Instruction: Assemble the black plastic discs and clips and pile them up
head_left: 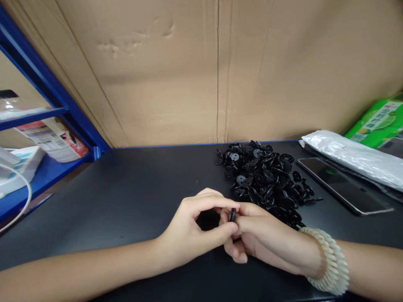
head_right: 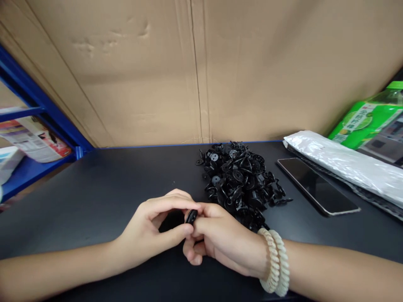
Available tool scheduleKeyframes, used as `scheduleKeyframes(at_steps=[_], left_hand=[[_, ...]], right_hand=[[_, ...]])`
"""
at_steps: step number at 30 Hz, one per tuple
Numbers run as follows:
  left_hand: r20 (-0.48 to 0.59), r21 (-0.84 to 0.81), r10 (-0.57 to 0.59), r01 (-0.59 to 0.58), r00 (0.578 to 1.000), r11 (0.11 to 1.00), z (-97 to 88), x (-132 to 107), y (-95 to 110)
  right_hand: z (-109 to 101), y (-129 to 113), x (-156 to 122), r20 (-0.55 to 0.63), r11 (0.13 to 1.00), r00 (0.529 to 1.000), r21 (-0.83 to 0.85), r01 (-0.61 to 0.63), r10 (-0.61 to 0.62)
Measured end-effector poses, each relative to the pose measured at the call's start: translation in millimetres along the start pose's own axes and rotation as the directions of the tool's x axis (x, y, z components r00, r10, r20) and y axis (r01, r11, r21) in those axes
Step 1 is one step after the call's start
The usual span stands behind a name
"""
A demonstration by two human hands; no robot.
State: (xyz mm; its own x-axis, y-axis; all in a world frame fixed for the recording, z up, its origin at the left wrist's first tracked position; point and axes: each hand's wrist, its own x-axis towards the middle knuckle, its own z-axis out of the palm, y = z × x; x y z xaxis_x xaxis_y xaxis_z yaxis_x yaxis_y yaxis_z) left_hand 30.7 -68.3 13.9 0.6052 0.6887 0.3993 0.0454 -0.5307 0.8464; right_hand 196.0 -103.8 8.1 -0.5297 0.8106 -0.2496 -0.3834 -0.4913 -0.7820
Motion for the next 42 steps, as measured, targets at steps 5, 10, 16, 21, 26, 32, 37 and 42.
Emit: scheduleKeyframes(at_steps=[5,10,16,21,26,32,37,42], left_hand=[[0.072,0.078,0.064,-0.069,0.995,0.995,-10.1,5,-2],[0.12,0.103,0.084,-0.096,0.989,0.99,-14.9,8,-1],[0.234,0.117,0.072,-0.102,0.969,0.988,-15.3,9,2],[0.223,0.076,0.009,-0.026,0.975,0.997,-11.6,10,-1],[0.214,-0.031,-0.08,0.089,0.974,0.996,-9.1,11,-10],[0.202,-0.16,-0.128,0.162,0.971,0.974,-7.1,9,-13],[0.179,-0.167,-0.087,0.118,0.98,0.979,-6.1,8,-14],[0.144,-0.169,-0.101,0.125,0.984,0.978,-3.8,4,-15]], right_hand=[[-6,-4,0,0.124,0.999,0.992,0.034,-0.018,0.014],[-5,-6,-1,0.106,0.998,0.993,-0.02,-0.051,0.053],[-4,-3,0,0.1,0.996,0.992,-0.048,-0.079,0.083],[-2,-2,0,0.076,0.998,0.995,0.005,-0.065,0.065],[0,-1,-3,0.071,0.995,0.997,0.081,-0.049,0.044],[0,1,-4,0.093,0.994,0.996,0.105,0.001,-0.01],[1,4,-4,0.097,0.99,0.995,0.138,0.024,-0.037],[4,5,-4,0.076,0.995,0.996,0.098,0.031,-0.038]])
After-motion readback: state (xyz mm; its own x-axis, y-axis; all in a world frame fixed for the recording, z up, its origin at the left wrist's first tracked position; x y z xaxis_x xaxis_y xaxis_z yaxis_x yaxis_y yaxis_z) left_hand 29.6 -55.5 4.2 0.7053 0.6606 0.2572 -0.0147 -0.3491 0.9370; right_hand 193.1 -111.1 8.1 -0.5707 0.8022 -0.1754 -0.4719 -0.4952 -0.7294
